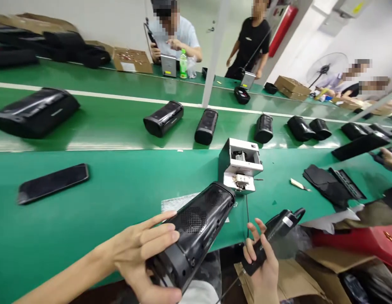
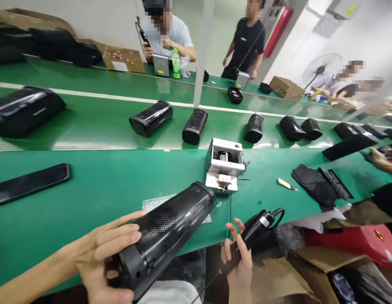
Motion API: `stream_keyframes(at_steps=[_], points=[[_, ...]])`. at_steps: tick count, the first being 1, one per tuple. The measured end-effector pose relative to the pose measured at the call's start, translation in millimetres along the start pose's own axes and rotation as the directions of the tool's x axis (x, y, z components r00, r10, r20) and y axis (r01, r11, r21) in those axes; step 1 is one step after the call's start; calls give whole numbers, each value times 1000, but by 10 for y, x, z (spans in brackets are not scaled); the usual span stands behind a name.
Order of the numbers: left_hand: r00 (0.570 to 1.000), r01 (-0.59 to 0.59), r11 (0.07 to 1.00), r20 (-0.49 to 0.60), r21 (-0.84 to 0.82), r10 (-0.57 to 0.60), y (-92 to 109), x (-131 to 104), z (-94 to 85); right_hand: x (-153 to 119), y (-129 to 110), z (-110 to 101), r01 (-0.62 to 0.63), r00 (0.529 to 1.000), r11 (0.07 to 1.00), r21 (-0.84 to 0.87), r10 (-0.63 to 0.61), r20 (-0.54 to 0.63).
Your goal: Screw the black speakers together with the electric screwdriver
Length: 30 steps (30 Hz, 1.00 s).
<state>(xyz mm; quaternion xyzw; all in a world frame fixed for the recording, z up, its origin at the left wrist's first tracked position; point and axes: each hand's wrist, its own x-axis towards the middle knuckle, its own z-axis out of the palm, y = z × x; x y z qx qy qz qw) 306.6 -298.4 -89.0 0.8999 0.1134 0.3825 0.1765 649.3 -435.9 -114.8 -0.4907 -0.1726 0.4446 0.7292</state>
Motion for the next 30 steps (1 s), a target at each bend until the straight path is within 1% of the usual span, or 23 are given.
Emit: stream_keyframes(at_steps=[1,2,3,4,5,6,7,8,11,13,14,17,18,19,21,22,24,25,26,27,28,29,30], points=[[991,-67,998,117,-14,68,-111,67,5,13,9,-24,-28,999,1000,10,28,-28],[962,-125,992,241,-29,129,-211,107,-16,32,25,-29,-50,998,999,19,50,-48],[918,-180,983,352,-44,184,-307,119,-58,56,49,-18,-66,996,997,27,68,-62],[875,-232,971,426,-53,232,-403,102,-115,82,77,6,-80,994,996,35,82,-69],[848,-277,960,458,-47,267,-498,62,-181,107,109,41,-91,993,995,43,94,-72],[842,-311,950,458,-20,285,-593,3,-247,129,143,83,-104,992,993,47,107,-70],[852,-332,943,437,23,289,-683,-68,-308,148,178,130,-116,991,992,50,119,-67],[871,-335,939,405,75,278,-765,-142,-358,162,213,178,-125,990,991,50,128,-63],[934,-253,947,306,199,185,-923,-342,-427,180,310,306,-140,988,989,35,142,-52],[950,-213,946,277,246,142,-930,-426,-425,176,360,360,-144,988,989,16,145,-44],[949,-219,937,281,272,140,-900,-450,-427,172,379,376,-148,988,989,6,148,-38],[924,-277,891,355,359,145,-696,-435,-501,157,409,393,-157,987,987,-23,156,-38],[914,-268,890,390,369,113,-598,-398,-549,153,413,394,-161,986,986,-30,160,-41],[905,-229,902,422,365,59,-493,-343,-600,152,416,397,-164,986,986,-37,162,-46],[889,-94,940,453,327,-69,-287,-180,-675,154,423,413,-164,985,985,-46,161,-56],[884,-19,949,449,314,-131,-199,-73,-680,157,428,426,-162,986,986,-48,159,-58],[884,92,940,407,330,-229,-80,184,-597,164,428,462,-148,988,988,-51,145,-63],[880,134,926,389,352,-274,-51,329,-511,164,412,479,-131,989,990,-51,128,-68],[864,174,911,386,374,-324,-42,482,-404,162,378,492,-106,992,993,-50,102,-76],[833,219,893,402,392,-381,-50,639,-286,155,318,498,-72,994,996,-46,68,-86],[782,272,873,436,404,-445,-69,794,-172,145,229,496,-36,995,999,-41,32,-95],[711,332,851,484,407,-510,-96,941,-72,131,108,487,2,995,999,-34,-5,-104],[628,397,825,537,402,-563,-129,1072,2,115,-39,474,42,993,999,-27,-45,-107]])
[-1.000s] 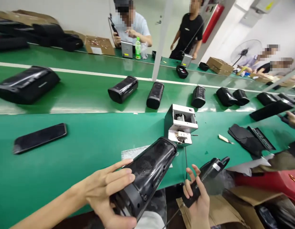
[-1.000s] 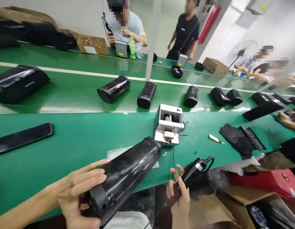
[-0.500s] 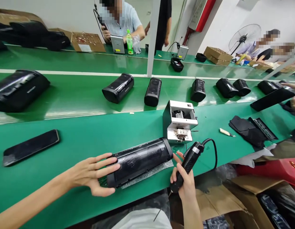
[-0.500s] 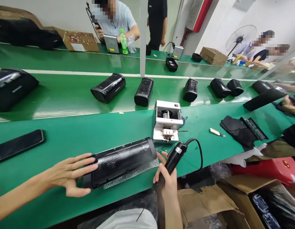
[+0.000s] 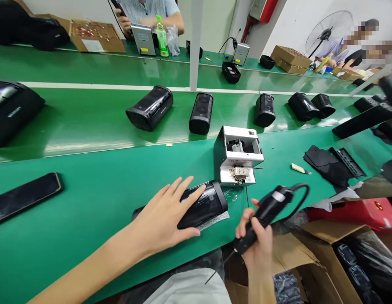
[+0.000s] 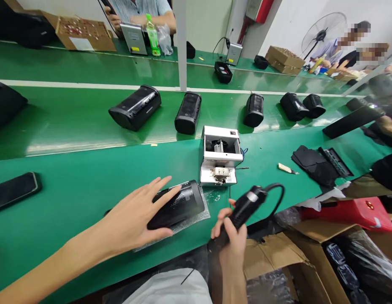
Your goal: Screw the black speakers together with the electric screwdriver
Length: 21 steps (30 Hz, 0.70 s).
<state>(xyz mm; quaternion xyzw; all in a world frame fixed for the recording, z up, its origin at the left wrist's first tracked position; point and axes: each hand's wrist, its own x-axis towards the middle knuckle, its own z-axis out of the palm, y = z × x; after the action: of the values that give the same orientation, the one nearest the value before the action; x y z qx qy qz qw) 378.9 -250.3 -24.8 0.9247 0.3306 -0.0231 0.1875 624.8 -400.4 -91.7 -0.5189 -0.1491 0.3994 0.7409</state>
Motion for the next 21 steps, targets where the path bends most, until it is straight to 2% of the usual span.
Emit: stream_keyframes(at_steps=[3,5,7,9,12,16,21], points=[[971,107,986,226,-126,-76,35,246,-136,-16,-519,-36,175,984,984,41,-176,22],[953,119,975,297,-186,-60,-22,284,-229,-12,-808,-9,318,947,947,49,-319,28],[940,122,963,339,-239,-34,-95,285,-294,6,-975,64,407,913,912,42,-408,4],[916,185,946,395,-266,-69,-153,287,-322,32,-1023,160,438,898,897,50,-439,11],[892,287,915,427,-284,-148,-185,298,-311,68,-997,275,421,904,903,80,-426,49],[921,228,910,381,-347,-86,-137,284,-289,64,-1007,303,416,906,908,55,-419,61],[905,225,939,413,-261,-102,-106,308,-293,8,-1023,260,482,871,872,86,-488,55]])
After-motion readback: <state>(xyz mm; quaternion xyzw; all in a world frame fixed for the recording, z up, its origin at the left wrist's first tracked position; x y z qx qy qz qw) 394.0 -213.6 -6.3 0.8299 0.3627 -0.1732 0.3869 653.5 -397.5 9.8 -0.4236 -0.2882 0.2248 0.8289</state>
